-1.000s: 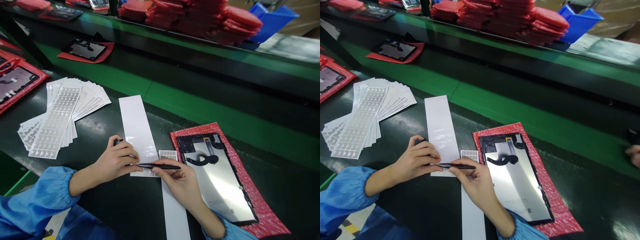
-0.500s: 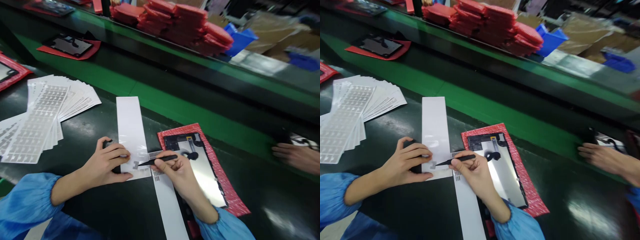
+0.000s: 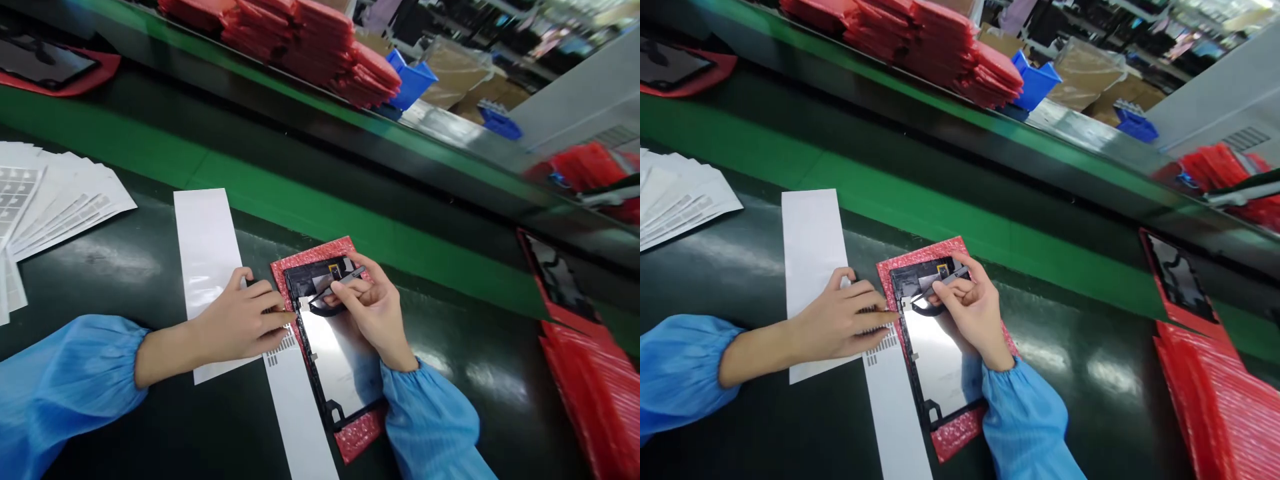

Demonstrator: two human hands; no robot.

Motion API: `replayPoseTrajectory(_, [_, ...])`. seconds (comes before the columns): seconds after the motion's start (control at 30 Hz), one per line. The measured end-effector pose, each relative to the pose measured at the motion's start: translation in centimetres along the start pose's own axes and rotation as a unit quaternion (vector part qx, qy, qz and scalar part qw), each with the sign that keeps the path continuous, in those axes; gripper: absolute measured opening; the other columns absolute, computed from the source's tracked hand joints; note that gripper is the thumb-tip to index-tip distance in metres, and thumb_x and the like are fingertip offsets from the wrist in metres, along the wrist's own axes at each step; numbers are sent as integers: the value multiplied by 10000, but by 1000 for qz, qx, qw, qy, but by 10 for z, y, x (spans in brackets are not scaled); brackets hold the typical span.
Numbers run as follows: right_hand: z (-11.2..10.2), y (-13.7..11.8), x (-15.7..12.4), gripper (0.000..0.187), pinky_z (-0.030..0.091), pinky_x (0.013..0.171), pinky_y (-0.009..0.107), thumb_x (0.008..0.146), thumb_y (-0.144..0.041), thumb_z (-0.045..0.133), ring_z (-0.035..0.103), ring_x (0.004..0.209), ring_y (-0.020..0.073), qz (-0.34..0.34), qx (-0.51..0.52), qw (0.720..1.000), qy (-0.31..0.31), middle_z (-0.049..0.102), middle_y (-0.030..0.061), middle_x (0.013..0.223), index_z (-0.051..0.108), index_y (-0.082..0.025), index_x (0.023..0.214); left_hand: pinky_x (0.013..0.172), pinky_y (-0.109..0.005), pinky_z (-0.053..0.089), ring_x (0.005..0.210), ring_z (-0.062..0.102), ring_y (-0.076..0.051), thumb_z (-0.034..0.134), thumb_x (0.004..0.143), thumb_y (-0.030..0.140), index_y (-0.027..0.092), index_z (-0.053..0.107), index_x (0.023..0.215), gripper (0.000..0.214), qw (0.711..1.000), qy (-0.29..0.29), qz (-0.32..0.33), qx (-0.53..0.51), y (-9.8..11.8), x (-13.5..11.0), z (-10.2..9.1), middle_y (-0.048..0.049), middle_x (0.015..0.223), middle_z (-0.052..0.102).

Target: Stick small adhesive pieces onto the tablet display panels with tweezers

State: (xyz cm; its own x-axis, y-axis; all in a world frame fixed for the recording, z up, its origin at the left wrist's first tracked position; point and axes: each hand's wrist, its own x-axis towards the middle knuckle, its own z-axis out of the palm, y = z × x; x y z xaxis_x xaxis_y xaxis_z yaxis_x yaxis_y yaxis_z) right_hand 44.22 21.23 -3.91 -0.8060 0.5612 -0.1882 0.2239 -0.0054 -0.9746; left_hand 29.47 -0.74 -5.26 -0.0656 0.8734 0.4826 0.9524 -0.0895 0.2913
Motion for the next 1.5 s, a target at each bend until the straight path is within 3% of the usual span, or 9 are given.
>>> replayPoseTrajectory(0.3, [1, -1, -11, 731, 618, 718, 200, 855, -352, 794, 736, 688, 136, 10, -17, 1000, 23, 721, 28, 730, 401, -180, 1447, 943, -426, 288, 992, 572, -127, 608, 979, 372, 303, 696, 1132, 190, 998, -45, -32, -20, -1, -3, 0, 56, 1036, 687])
replayPoseTrajectory(0.67, [0, -5, -8, 712, 620, 706, 176, 862, -342, 782, 737, 672, 133, 11, -20, 1000, -2, 731, 45, 734, 394, -148, 1426, 943, -426, 289, 992, 571, -134, 613, 978, 369, 298, 695, 1134, 190, 997, -55, -35, -28, -1, -1, -1, 48, 1040, 683])
replayPoseTrajectory(1.23, [1, -6, -7, 717, 615, 703, 159, 868, -342, 780, 733, 669, 120, 8, -25, 1000, -9, 730, 50, 734, 389, -140, 1433, 946, -419, 292, 987, 579, -127, 624, 972, 366, 277, 704, 1107, 181, 998, -43, -28, -20, 0, 0, -1, 45, 1024, 690])
replayPoseTrajectory(1.5, [0, -2, -5, 701, 621, 693, 154, 867, -333, 782, 737, 669, 128, -5, -21, 1000, -10, 732, 56, 732, 398, -145, 1423, 937, -421, 317, 932, 594, -109, 676, 932, 356, 279, 714, 1064, 158, 1000, -6, -22, -7, 0, 2, -2, 80, 985, 696])
